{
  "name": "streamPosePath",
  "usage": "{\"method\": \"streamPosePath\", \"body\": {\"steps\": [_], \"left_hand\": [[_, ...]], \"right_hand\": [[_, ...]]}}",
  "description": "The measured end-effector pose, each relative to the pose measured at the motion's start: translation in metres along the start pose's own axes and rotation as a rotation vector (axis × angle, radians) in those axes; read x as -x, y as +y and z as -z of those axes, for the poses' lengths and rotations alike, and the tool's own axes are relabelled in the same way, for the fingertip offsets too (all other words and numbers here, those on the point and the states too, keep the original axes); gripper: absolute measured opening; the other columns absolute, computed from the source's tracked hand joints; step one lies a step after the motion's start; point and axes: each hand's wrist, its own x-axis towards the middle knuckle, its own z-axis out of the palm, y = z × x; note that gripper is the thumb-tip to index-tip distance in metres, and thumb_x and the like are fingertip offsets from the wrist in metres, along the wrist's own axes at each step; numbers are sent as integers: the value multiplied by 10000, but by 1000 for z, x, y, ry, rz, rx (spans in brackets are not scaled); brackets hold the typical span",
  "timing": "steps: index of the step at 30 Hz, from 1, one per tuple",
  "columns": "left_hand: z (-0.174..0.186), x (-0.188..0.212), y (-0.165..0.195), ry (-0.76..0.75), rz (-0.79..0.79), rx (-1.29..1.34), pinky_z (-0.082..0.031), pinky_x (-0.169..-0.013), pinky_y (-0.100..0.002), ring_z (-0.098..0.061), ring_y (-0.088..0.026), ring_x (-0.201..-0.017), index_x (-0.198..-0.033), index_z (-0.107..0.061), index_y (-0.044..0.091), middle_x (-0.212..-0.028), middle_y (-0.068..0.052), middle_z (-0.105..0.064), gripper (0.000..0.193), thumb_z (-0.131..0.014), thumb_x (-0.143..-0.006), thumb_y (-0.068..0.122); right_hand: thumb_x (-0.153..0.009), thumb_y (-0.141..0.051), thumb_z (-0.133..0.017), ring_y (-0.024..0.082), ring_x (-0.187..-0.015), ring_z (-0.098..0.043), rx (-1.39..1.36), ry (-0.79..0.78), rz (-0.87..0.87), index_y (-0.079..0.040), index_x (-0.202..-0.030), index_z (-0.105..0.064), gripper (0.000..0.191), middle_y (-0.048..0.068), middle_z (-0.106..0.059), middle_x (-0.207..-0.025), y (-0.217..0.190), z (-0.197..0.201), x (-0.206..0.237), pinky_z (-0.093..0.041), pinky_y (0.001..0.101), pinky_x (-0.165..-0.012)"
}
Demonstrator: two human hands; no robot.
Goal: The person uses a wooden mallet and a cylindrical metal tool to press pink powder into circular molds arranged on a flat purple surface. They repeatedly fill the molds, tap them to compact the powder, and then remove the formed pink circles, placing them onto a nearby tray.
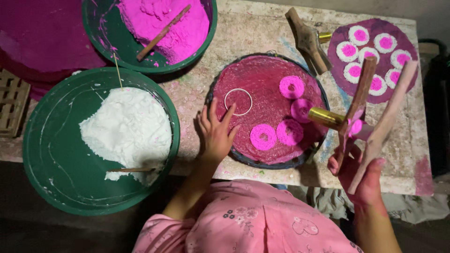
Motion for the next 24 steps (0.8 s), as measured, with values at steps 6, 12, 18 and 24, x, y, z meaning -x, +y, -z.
{"method": "streamPosePath", "body": {"steps": [6, 12, 18, 24], "left_hand": [[8, -8, 6, -16, -14, 39, -145, -1178, -692, -321, -407, -1473, -998, -748, 173, -1560, -71, -443, 132, -764, -869, 196], [5, 14, 6, 22, -56, 109, -178, -1159, -692, -388, -367, -1416, -919, -752, 175, -1454, -46, -541, 64, -756, -861, 199], [27, -1, 16, -41, -93, 20, -92, -1122, -714, -342, -358, -1432, -1266, -704, 156, -1536, -115, -461, 467, -779, -852, 359], [25, -84, 6, -469, 189, 2369, -211, -1280, -446, -459, -269, -1454, -1468, -523, 1, -1543, -158, -491, 913, -570, -890, 706]], "right_hand": [[-817, -905, -520, 206, -879, -458, 9, -49, -20, -101, -1405, -496, 996, 32, -495, -1093, 1, -19, -4, -368, 361, -752], [-864, -889, -519, 212, -895, -462, -10, -116, -43, -85, -1400, -487, 967, 46, -501, -1105, 13, -22, -8, -368, 367, -760], [-781, -927, -444, 168, -814, -514, 232, -200, -219, -130, -1463, -508, 1051, 39, -572, -908, 26, -11, -29, -397, 319, -704], [-973, -720, -444, 177, -739, -618, 436, -682, -576, 44, -1092, -664, 804, 86, -666, -837, 19, -38, -93, -510, 326, -676]]}}
